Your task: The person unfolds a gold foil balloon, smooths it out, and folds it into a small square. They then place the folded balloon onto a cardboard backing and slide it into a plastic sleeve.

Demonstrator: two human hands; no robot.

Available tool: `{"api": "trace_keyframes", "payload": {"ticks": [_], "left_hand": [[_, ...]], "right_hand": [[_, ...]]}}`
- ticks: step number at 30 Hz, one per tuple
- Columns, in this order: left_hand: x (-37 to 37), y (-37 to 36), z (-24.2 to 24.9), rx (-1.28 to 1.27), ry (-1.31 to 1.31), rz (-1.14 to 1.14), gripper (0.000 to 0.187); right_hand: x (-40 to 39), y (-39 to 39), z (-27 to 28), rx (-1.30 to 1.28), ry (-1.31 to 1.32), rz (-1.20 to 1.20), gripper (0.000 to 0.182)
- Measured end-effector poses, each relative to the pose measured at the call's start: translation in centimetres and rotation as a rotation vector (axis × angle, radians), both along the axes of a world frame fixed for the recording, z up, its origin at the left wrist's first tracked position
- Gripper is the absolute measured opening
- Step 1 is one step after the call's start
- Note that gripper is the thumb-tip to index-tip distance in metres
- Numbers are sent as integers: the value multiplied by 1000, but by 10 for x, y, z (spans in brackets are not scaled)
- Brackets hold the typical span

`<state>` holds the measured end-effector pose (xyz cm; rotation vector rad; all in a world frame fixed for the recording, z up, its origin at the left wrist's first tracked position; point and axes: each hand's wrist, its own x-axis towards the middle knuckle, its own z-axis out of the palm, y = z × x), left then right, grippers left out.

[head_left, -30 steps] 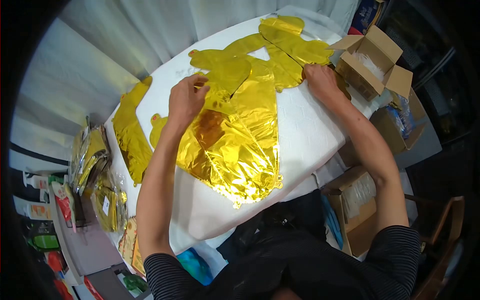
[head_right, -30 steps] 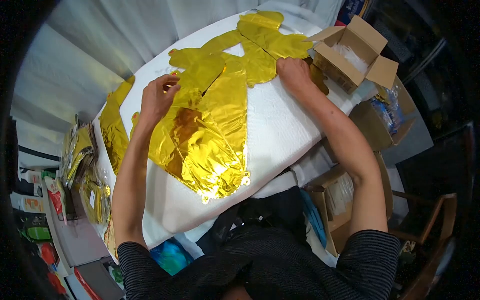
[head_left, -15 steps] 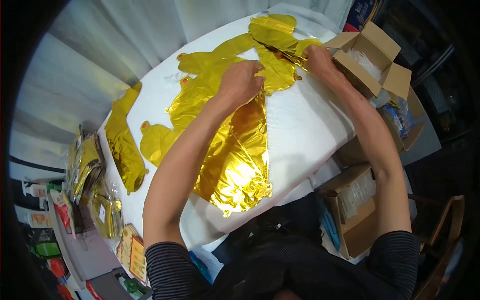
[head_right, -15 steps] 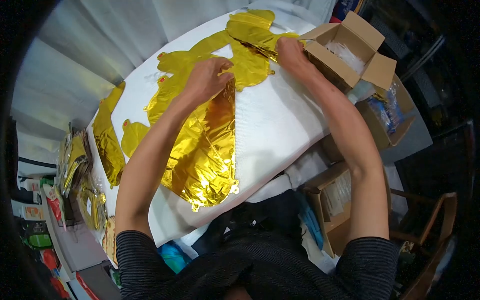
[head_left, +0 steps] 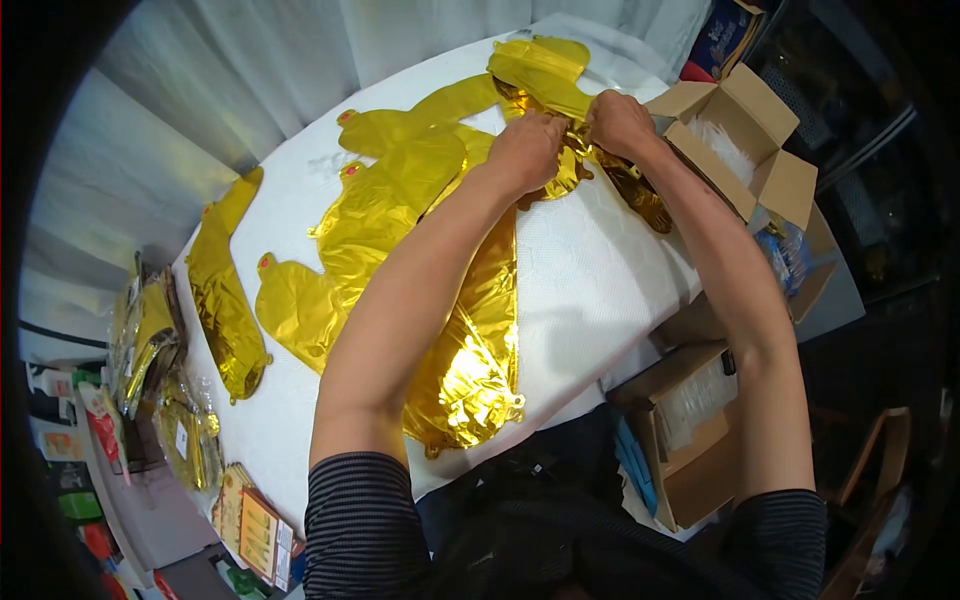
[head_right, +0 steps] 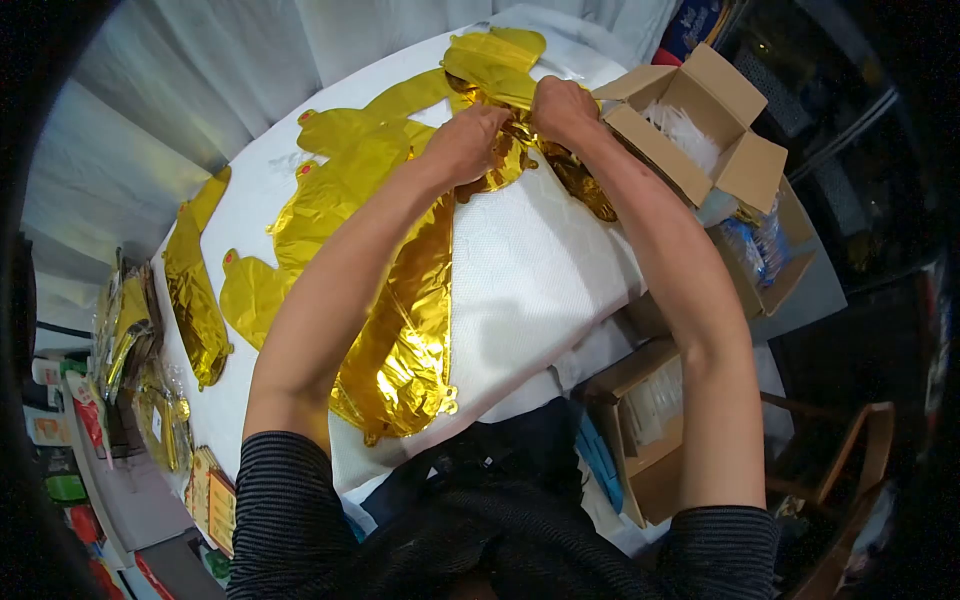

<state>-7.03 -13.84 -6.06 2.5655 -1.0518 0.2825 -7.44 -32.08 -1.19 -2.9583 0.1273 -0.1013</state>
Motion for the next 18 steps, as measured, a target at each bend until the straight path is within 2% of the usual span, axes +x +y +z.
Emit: {"api": "trace_keyframes", "payload": {"ticks": [1,5,7,11,13,16,18], "left_hand": [[0,0,0,58,118,23,57],[-2,0,-4,-2,140,41,56],[-10,-2,3,-18,57,62,25],[6,-11,-9,-19,-81,89,27],[12,-11,-6,28,-59,-72,29],[13,-9,-3,-5,66,-74,29],[13,-10,-5,-34,55,-64,29]], "right_hand": [[2,0,-1,-5,12,-1,29],[8,6,8,-7,53,-24,34],[13,10,13,-19,19,-86,36],[24,17,30,-121,2,-58,37],[38,15,41,-178,9,-49,37],[70,1,71,-174,-135,-76,29],[99,-28,103,-197,-142,-68,31]]}}
